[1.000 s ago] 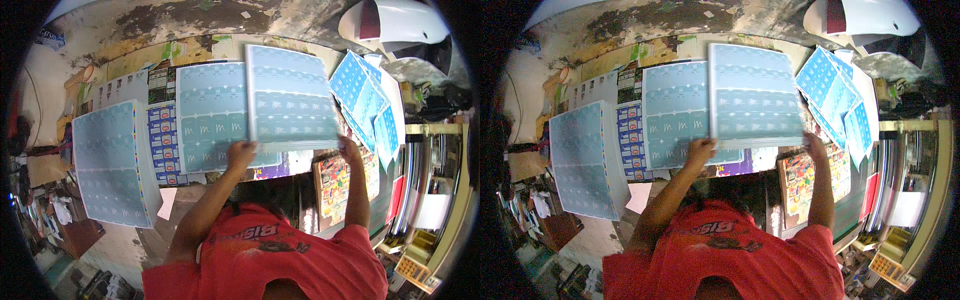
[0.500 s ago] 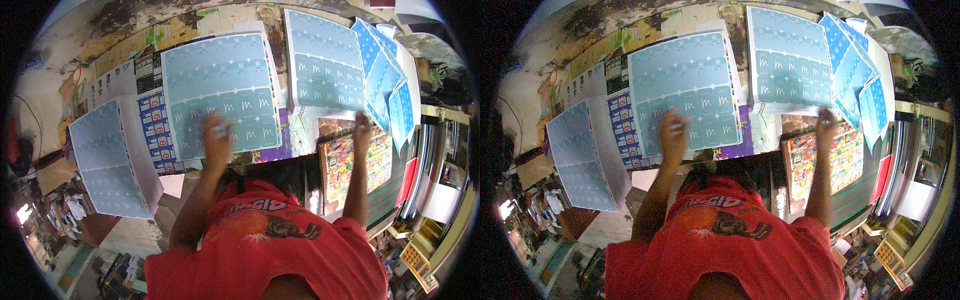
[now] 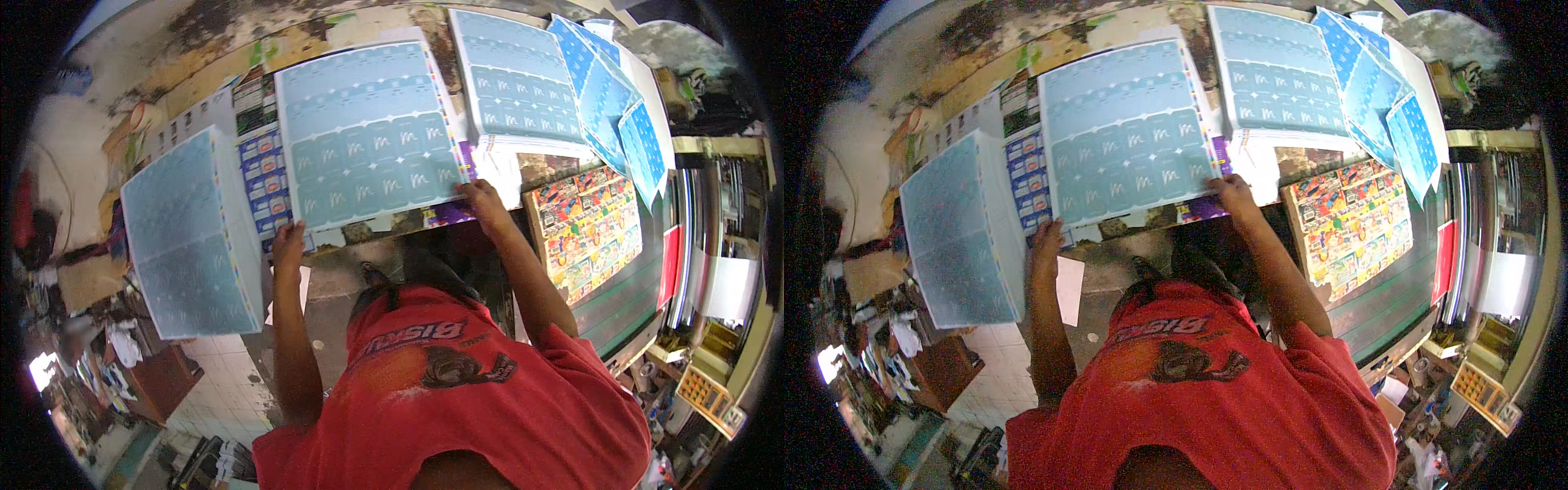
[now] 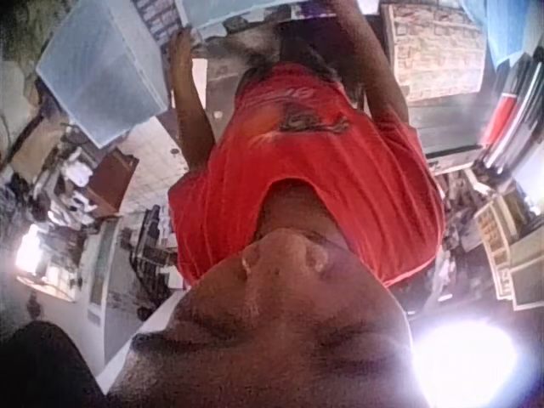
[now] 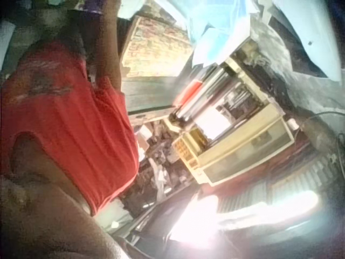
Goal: The person organizes printed paper sheets on a workbench, aligns a stack of them, and then uses a sheet to wrap around the stack.
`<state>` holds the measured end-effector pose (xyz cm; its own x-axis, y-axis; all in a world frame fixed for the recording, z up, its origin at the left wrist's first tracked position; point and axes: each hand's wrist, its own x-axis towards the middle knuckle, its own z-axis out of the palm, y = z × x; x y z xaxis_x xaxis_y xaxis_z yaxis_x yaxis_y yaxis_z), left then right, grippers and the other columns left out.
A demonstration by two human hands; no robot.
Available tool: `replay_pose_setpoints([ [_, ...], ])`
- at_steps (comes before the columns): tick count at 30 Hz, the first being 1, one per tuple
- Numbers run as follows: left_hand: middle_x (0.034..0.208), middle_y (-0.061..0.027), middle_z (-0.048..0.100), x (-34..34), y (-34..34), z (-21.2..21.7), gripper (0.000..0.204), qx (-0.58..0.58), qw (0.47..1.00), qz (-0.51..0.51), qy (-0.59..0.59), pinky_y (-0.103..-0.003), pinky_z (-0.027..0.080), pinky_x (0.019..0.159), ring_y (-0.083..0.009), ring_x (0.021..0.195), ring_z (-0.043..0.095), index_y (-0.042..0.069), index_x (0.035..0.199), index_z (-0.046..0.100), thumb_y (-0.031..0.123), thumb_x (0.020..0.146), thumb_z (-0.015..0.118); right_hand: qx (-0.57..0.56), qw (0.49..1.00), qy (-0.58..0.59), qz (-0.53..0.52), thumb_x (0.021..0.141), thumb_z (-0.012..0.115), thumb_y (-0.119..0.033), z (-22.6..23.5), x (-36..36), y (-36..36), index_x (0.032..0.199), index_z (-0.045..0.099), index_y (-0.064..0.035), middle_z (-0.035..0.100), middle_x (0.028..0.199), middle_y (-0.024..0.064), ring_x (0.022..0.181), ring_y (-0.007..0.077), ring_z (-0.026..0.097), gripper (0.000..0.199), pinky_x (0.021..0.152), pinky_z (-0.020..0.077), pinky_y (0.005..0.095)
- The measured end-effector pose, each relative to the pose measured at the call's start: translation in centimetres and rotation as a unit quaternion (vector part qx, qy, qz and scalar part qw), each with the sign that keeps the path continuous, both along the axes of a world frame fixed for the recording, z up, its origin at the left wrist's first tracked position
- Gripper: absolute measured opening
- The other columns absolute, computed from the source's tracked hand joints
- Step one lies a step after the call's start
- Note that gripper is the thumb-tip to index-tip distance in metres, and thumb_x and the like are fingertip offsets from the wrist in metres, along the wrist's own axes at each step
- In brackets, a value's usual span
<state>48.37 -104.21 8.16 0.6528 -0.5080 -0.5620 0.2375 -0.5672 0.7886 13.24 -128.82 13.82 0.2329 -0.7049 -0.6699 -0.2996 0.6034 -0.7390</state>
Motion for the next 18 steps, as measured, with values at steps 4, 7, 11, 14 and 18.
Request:
replay_pose_setpoints([
  [4,0.105,-0.0052,0.061,-0.6,1.0,-1.2,0.041,-0.134,0.986,0.062,0.083,-0.032,0.051,0.089,-0.0170,0.092,0.059,0.002,0.116,0.060,0.034,0.092,0.069,0.054,0.974,-0.198,-0.096,0.094,0.061,-0.025,-0.7,-0.9,1.9,0.114,0.057,-0.0032,0.064,0.102,0.0091,0.095,0.0230,0.063,0.029,0.087,0.0502,0.0394],
  [7,0.124,-0.0114,0.059,-0.9,2.5,-1.2,0.051,-0.246,0.945,0.134,0.167,-0.036,0.050,0.097,-0.0233,0.105,0.061,-0.004,0.128,0.054,0.032,0.094,0.067,0.014,0.963,-0.238,-0.123,0.096,0.062,-0.022,-1.8,-1.0,3.6,0.113,0.057,-0.0037,0.064,0.102,0.0083,0.095,0.0211,0.063,0.025,0.088,0.0508,0.0383],
  [11,0.135,-0.0173,0.054,-1.9,2.1,-0.6,0.052,-0.283,0.931,0.141,0.181,-0.038,0.051,0.097,-0.0285,0.113,0.060,-0.008,0.135,0.046,0.021,0.095,0.065,-0.077,0.960,-0.218,-0.159,0.095,0.064,-0.018,-2.5,-0.5,5.3,0.110,0.058,-0.0024,0.064,0.098,0.0067,0.092,0.0192,0.063,0.023,0.086,0.0519,0.0355],
  [14,0.115,-0.0146,0.064,-2.7,1.7,-1.9,0.042,-0.274,0.932,0.205,0.116,-0.031,0.057,0.082,-0.0221,0.093,0.066,-0.008,0.123,0.059,0.017,0.091,0.071,-0.115,0.958,-0.192,-0.176,0.092,0.069,-0.016,-3.7,0.4,5.6,0.107,0.058,-0.0013,0.064,0.093,0.0060,0.085,0.0173,0.064,0.023,0.080,0.0539,0.0327],
  [18,0.100,-0.0126,0.068,-2.2,0.7,-2.7,0.040,-0.207,0.952,0.213,0.070,-0.032,0.057,0.074,-0.0213,0.083,0.067,-0.007,0.115,0.064,0.018,0.086,0.077,-0.154,0.959,-0.143,-0.191,0.089,0.073,-0.016,-4.6,0.9,5.0,0.100,0.059,-0.0013,0.064,0.086,0.0060,0.076,0.0158,0.064,0.023,0.071,0.0552,0.0300],
])
